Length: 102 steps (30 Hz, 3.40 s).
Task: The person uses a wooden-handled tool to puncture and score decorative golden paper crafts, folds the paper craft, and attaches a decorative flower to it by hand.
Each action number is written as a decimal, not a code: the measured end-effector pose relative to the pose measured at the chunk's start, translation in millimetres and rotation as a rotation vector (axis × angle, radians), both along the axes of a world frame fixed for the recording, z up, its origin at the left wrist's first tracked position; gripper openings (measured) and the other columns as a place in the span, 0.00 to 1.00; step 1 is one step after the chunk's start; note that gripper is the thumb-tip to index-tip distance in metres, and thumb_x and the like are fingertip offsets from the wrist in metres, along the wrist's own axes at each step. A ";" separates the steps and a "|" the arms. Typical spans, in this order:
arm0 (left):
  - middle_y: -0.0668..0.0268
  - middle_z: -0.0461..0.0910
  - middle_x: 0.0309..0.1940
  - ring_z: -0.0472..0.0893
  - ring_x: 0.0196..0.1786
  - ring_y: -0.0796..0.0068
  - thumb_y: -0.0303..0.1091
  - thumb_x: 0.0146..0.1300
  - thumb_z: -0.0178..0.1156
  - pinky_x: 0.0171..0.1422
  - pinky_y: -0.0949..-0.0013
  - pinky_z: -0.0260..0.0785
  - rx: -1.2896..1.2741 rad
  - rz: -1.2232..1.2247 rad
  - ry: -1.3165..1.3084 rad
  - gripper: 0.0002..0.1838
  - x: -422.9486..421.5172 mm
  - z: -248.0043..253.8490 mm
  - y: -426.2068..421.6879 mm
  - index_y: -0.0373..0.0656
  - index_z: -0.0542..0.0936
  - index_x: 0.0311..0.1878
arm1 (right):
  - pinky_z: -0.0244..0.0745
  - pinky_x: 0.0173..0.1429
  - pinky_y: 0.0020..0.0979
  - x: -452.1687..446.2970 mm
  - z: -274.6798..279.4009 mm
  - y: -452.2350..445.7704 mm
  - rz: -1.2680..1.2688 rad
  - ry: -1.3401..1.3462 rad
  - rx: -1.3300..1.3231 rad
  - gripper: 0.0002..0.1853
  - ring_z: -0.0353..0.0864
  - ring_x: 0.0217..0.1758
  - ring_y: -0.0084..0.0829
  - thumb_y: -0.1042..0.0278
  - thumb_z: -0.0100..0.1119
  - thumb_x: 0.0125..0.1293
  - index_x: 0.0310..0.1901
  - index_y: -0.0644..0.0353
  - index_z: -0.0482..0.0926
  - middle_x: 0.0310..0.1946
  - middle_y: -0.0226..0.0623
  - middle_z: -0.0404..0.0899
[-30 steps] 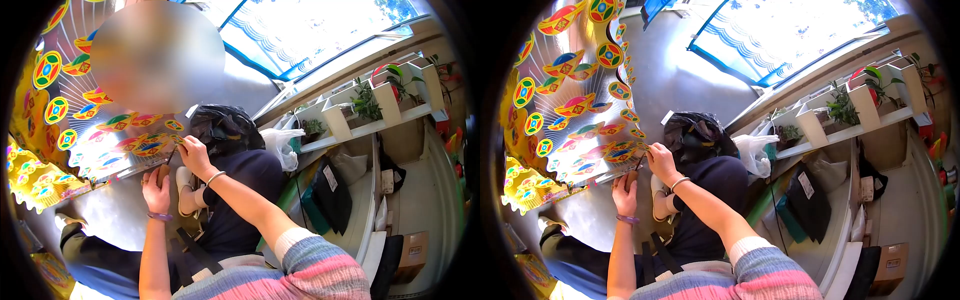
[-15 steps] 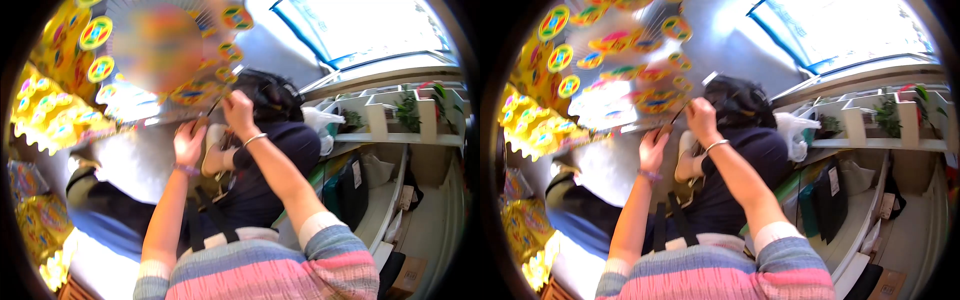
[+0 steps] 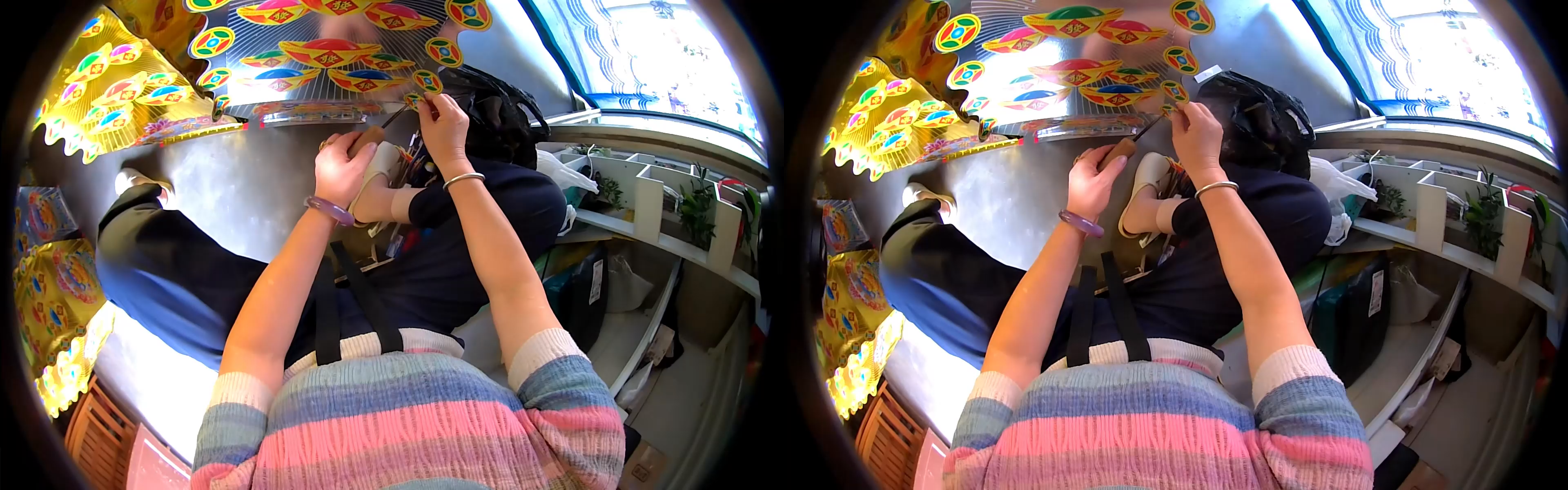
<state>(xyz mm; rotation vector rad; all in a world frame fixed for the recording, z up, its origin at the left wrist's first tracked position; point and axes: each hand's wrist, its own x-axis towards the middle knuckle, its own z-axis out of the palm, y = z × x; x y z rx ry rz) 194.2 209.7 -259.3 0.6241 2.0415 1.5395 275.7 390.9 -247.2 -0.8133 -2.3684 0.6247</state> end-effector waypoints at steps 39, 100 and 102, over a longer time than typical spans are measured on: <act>0.51 0.80 0.38 0.80 0.43 0.52 0.43 0.52 0.64 0.49 0.61 0.71 -0.016 0.031 -0.042 0.23 -0.3 -4.8 5.4 0.37 0.82 0.47 | 0.76 0.37 0.36 -2.5 -2.1 -0.1 0.029 0.054 0.081 0.05 0.81 0.32 0.45 0.76 0.61 0.55 0.34 0.64 0.81 0.30 0.44 0.80; 0.65 0.79 0.37 0.81 0.39 0.73 0.30 0.56 0.66 0.46 0.70 0.73 0.290 -0.094 -0.100 0.20 30.6 68.6 -29.5 0.35 0.77 0.52 | 0.72 0.57 0.27 50.1 81.5 -86.0 0.286 0.288 -1.375 0.20 0.77 0.53 0.27 0.73 0.53 0.68 0.61 0.67 0.70 0.50 0.36 0.77; 0.62 0.79 0.37 0.81 0.39 0.72 0.29 0.53 0.68 0.44 0.69 0.73 0.271 -0.106 0.131 0.20 39.7 85.1 -24.7 0.38 0.78 0.50 | 0.72 0.57 0.27 51.2 91.1 -98.3 0.274 0.335 -1.356 0.19 0.78 0.51 0.26 0.73 0.52 0.69 0.60 0.66 0.69 0.49 0.36 0.77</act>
